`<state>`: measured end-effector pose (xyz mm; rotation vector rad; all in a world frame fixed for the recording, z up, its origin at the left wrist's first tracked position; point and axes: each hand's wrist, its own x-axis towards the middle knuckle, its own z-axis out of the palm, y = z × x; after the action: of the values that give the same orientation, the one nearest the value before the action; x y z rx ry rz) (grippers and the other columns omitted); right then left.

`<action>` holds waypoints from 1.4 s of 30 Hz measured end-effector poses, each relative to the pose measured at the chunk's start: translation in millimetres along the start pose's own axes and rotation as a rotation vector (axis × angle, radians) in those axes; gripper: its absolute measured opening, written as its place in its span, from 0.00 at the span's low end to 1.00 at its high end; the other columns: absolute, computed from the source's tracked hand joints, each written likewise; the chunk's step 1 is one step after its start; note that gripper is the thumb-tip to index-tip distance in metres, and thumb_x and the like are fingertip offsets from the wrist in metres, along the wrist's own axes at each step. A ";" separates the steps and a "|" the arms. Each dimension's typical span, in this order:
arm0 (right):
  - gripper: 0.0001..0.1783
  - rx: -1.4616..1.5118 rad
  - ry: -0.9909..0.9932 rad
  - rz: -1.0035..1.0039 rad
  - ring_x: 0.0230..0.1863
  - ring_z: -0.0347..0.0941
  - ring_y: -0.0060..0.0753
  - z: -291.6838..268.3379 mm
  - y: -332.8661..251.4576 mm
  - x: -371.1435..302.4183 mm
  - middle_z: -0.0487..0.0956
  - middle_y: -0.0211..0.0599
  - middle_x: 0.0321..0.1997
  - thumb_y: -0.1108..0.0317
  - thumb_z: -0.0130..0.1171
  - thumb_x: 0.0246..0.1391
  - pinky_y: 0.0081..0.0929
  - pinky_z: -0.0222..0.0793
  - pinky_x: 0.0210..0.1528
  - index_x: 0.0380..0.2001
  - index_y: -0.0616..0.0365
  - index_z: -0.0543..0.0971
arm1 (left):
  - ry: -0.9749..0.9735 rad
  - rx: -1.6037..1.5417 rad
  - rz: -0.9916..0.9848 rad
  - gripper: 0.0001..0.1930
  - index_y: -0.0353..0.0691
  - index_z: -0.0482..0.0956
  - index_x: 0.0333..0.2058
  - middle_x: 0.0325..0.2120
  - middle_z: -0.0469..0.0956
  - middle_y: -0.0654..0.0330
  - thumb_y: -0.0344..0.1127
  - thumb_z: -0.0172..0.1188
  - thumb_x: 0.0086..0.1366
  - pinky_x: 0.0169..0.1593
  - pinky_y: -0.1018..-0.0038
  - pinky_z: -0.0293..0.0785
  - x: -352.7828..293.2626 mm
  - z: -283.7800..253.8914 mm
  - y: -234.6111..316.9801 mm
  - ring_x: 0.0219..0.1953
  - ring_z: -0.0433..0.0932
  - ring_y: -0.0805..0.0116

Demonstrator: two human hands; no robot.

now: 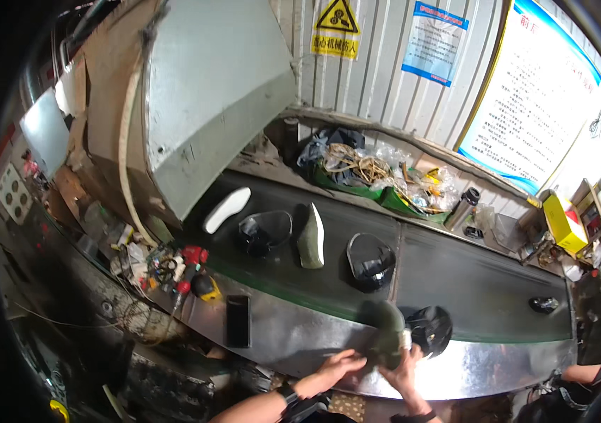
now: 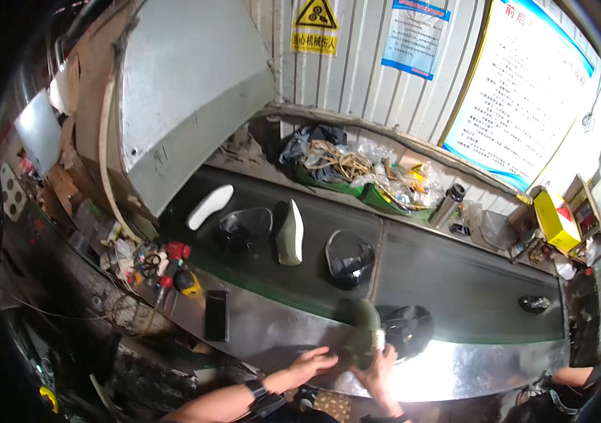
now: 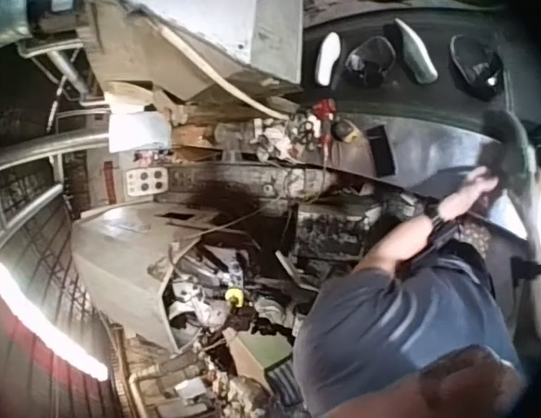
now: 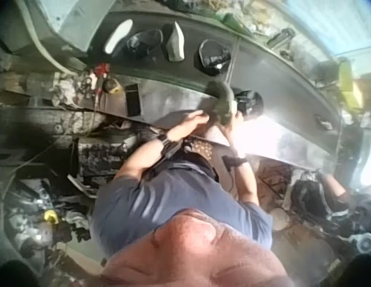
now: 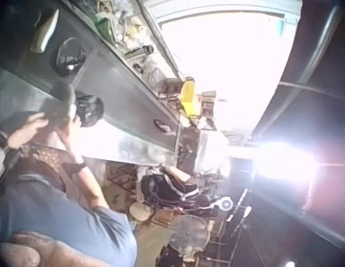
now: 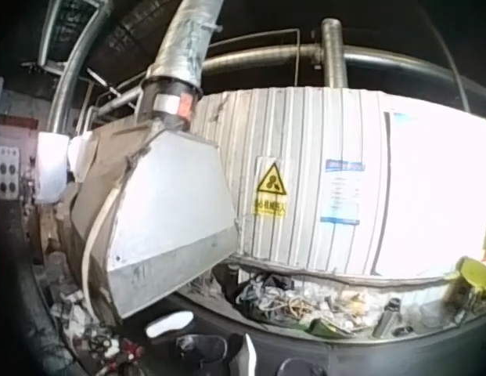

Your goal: Operating a toe-lasting machine and placing finished shoe components on a conveyor belt.

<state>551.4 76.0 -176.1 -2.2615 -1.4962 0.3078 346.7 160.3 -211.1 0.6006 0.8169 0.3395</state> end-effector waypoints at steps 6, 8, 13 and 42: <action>0.35 0.721 0.173 0.478 0.48 0.77 0.38 -71.6 -34.8 -89.8 0.77 0.42 0.49 0.61 0.75 0.49 0.42 0.75 0.49 0.56 0.63 0.70 | -0.085 -0.420 -0.244 0.23 0.43 0.75 0.56 0.46 0.81 0.59 0.30 0.66 0.62 0.54 0.58 0.77 -4.1 -1.9 0.6 0.49 0.80 0.62; 0.25 1.281 0.353 0.699 0.46 0.77 0.33 -99.1 -26.4 -102.0 0.77 0.37 0.49 0.67 0.69 0.57 0.43 0.74 0.50 0.56 0.54 0.72 | -0.127 -0.305 -0.139 0.24 0.41 0.75 0.54 0.43 0.81 0.58 0.22 0.67 0.58 0.53 0.58 0.79 -22.1 -9.6 12.1 0.47 0.81 0.60; 0.17 1.917 0.301 1.084 0.52 0.73 0.30 -20.3 69.3 -143.0 0.80 0.23 0.49 0.57 0.67 0.60 0.43 0.70 0.54 0.50 0.42 0.76 | 0.128 0.056 -0.101 0.32 0.38 0.66 0.53 0.43 0.76 0.55 0.16 0.66 0.49 0.49 0.56 0.81 -23.6 17.0 28.9 0.47 0.79 0.58; 0.27 0.126 0.008 -0.490 0.48 0.75 0.43 34.8 -19.7 -159.4 0.79 0.36 0.38 0.68 0.68 0.49 0.57 0.58 0.71 0.55 0.52 0.79 | 0.395 0.700 0.255 0.12 0.35 0.85 0.35 0.36 0.84 0.56 0.40 0.66 0.65 0.43 0.71 0.73 27.4 -22.0 59.4 0.38 0.81 0.64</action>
<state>457.6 -55.8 -204.7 -1.7256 -1.9015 0.2351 344.3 228.7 -202.0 1.3268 1.2546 0.4103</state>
